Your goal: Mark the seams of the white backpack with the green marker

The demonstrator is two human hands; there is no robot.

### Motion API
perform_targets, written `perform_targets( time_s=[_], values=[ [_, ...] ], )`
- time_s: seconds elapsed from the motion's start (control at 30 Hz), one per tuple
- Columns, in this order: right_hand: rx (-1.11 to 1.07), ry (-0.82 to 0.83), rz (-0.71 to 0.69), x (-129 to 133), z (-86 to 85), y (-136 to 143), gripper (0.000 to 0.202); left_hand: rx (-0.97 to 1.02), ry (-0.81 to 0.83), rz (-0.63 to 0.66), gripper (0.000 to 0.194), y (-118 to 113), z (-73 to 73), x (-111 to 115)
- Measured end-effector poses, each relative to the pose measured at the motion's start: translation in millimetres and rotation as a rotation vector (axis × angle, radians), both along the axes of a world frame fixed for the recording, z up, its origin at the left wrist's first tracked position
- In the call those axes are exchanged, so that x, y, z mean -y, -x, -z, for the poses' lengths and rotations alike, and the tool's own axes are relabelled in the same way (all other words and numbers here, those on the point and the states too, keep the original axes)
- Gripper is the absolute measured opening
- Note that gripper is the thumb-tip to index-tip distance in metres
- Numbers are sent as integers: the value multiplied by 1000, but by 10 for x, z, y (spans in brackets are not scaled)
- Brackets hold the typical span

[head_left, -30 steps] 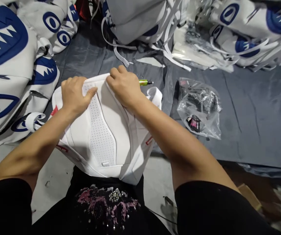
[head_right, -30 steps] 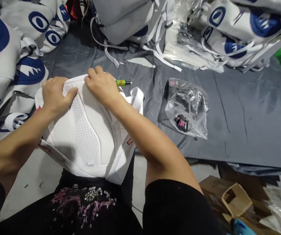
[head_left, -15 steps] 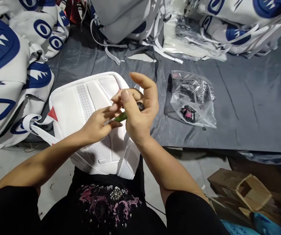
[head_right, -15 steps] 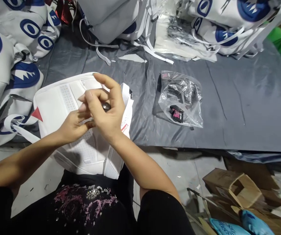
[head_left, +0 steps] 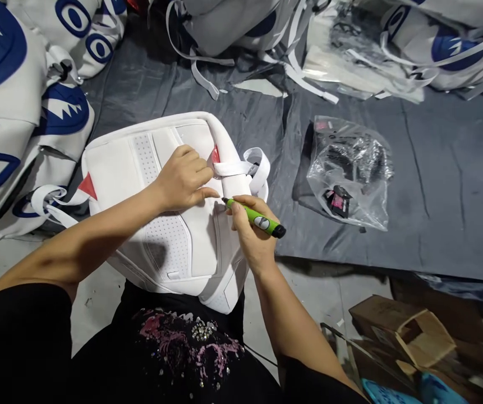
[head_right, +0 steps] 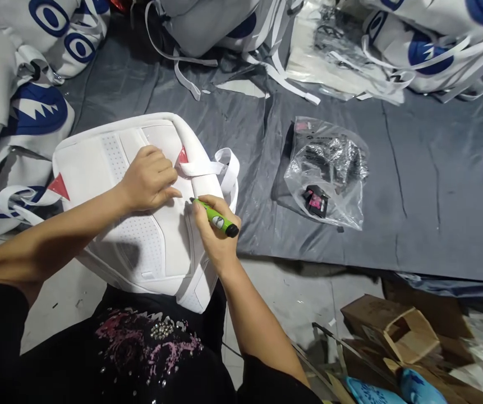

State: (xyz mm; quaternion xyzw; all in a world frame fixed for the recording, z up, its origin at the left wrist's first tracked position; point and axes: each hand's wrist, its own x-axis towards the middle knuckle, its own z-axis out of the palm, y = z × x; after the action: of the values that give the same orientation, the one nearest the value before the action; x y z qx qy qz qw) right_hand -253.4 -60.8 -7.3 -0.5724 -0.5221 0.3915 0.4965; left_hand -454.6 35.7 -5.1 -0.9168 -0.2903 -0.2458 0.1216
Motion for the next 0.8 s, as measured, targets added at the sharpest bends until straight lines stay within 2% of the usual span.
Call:
perform_targets(
  time_s=[0.17, 0.33, 0.53, 0.8],
  values=[
    [-18, -47, 122, 5, 104, 139, 34, 155, 77, 30, 63, -164, 208, 217],
    [24, -69, 191, 6, 169, 224, 32, 377, 118, 67, 66, -154, 285, 279],
    [15, 22, 145, -21, 158, 269, 37, 409, 104, 80, 66, -138, 321, 246],
    [-20, 18, 157, -36, 150, 290, 34, 408, 121, 96, 62, -118, 364, 246]
  ],
)
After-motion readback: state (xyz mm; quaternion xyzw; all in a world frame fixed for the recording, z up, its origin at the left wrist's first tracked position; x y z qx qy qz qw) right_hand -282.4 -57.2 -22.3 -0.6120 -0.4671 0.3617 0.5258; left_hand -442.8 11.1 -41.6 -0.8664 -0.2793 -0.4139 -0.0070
